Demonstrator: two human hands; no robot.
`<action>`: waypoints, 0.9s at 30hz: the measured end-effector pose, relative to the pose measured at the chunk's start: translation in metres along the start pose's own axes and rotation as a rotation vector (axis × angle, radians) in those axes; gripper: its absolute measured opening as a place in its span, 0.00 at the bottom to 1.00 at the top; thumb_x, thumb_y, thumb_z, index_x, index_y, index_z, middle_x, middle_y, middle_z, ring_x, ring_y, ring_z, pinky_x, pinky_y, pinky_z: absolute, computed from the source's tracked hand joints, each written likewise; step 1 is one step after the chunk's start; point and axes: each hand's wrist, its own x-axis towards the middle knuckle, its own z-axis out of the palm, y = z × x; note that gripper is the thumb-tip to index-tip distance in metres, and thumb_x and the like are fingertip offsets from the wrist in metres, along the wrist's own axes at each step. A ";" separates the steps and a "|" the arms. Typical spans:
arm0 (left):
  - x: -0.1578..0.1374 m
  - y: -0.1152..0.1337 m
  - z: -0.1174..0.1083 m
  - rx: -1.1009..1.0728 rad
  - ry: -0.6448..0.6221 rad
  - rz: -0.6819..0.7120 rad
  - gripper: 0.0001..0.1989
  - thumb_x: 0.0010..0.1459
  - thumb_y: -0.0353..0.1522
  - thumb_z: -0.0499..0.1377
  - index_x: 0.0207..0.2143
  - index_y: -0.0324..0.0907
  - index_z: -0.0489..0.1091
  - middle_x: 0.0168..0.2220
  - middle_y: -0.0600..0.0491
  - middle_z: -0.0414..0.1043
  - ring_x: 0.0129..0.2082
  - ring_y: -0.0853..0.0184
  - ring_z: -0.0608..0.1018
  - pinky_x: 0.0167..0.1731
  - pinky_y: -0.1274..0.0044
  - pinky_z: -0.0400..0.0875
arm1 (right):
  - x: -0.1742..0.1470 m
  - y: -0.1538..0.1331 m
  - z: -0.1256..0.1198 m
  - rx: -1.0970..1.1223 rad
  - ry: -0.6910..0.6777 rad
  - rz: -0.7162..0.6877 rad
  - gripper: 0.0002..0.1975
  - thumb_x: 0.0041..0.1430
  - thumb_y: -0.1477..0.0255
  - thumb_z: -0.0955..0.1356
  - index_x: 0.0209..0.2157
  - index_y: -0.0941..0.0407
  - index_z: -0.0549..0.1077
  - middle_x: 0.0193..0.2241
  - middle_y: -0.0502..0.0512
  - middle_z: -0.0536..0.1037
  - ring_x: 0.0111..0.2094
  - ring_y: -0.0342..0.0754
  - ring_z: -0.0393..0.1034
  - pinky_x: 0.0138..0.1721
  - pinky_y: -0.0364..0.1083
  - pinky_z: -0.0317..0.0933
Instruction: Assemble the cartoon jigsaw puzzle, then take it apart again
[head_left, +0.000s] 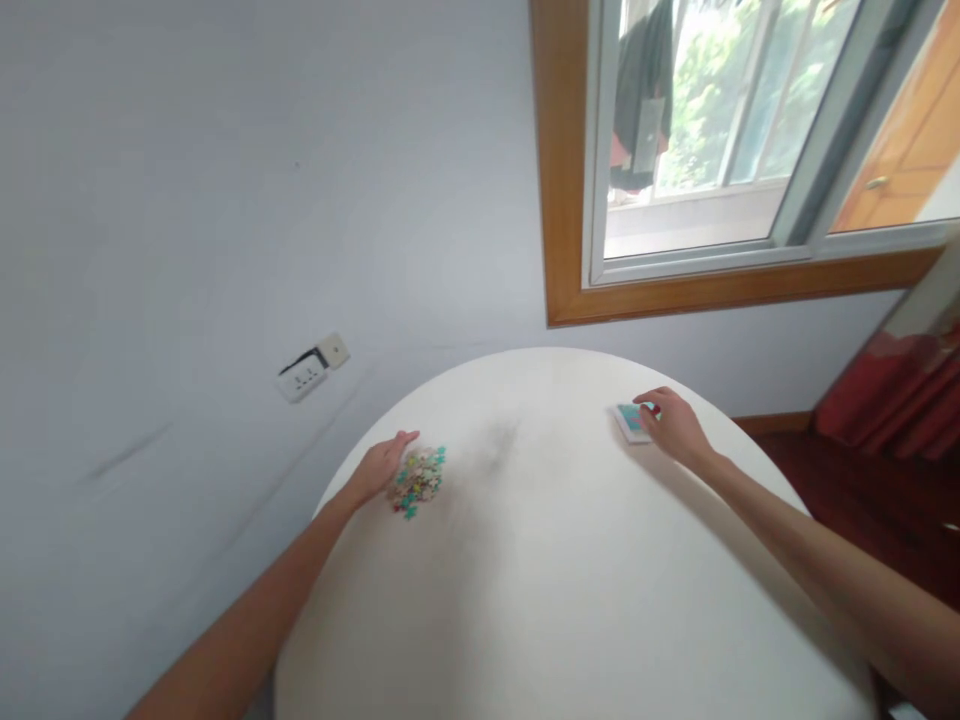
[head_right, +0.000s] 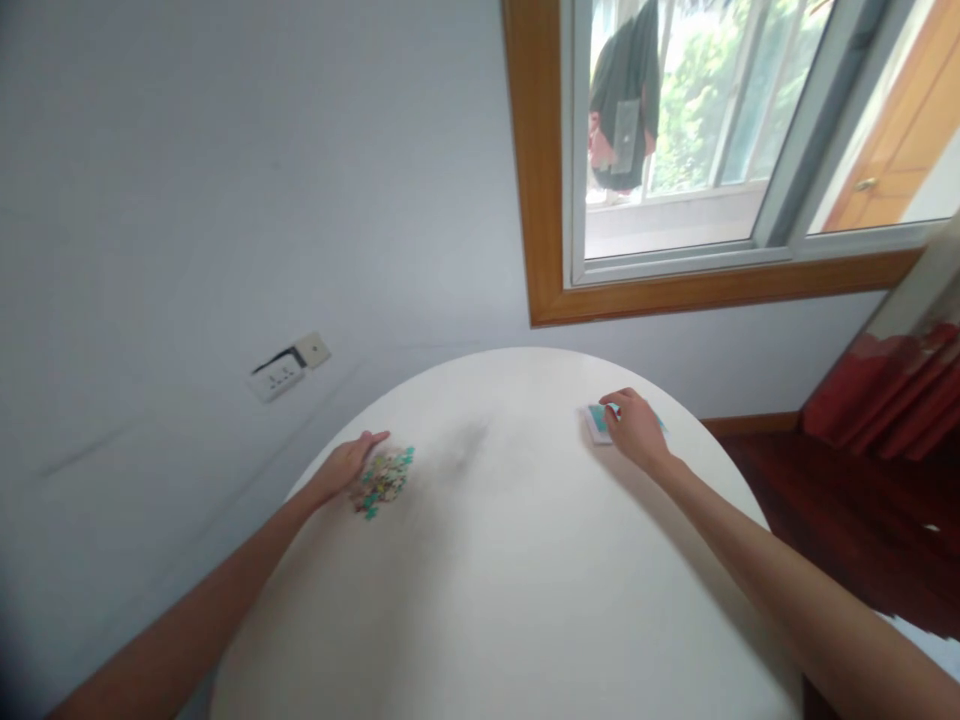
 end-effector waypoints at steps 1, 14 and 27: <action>-0.005 -0.001 -0.001 -0.005 -0.010 0.026 0.46 0.58 0.59 0.33 0.55 0.37 0.70 0.58 0.47 0.68 0.61 0.58 0.68 0.63 0.69 0.56 | -0.001 -0.007 0.005 0.029 -0.021 -0.023 0.12 0.59 0.74 0.63 0.39 0.58 0.78 0.40 0.59 0.75 0.33 0.48 0.70 0.41 0.46 0.61; -0.042 0.068 0.055 -0.059 -0.179 0.370 0.31 0.65 0.50 0.44 0.60 0.40 0.64 0.63 0.49 0.60 0.66 0.61 0.59 0.66 0.66 0.51 | -0.029 -0.081 0.072 0.290 -0.208 -0.175 0.13 0.56 0.78 0.62 0.36 0.58 0.77 0.35 0.58 0.77 0.35 0.48 0.70 0.41 0.46 0.62; -0.086 0.203 0.106 -0.233 -0.455 0.790 0.25 0.68 0.44 0.45 0.61 0.43 0.64 0.63 0.50 0.61 0.65 0.63 0.60 0.65 0.67 0.53 | -0.031 -0.082 0.083 0.468 -0.169 0.052 0.16 0.50 0.79 0.59 0.30 0.59 0.78 0.32 0.57 0.82 0.34 0.47 0.74 0.41 0.44 0.64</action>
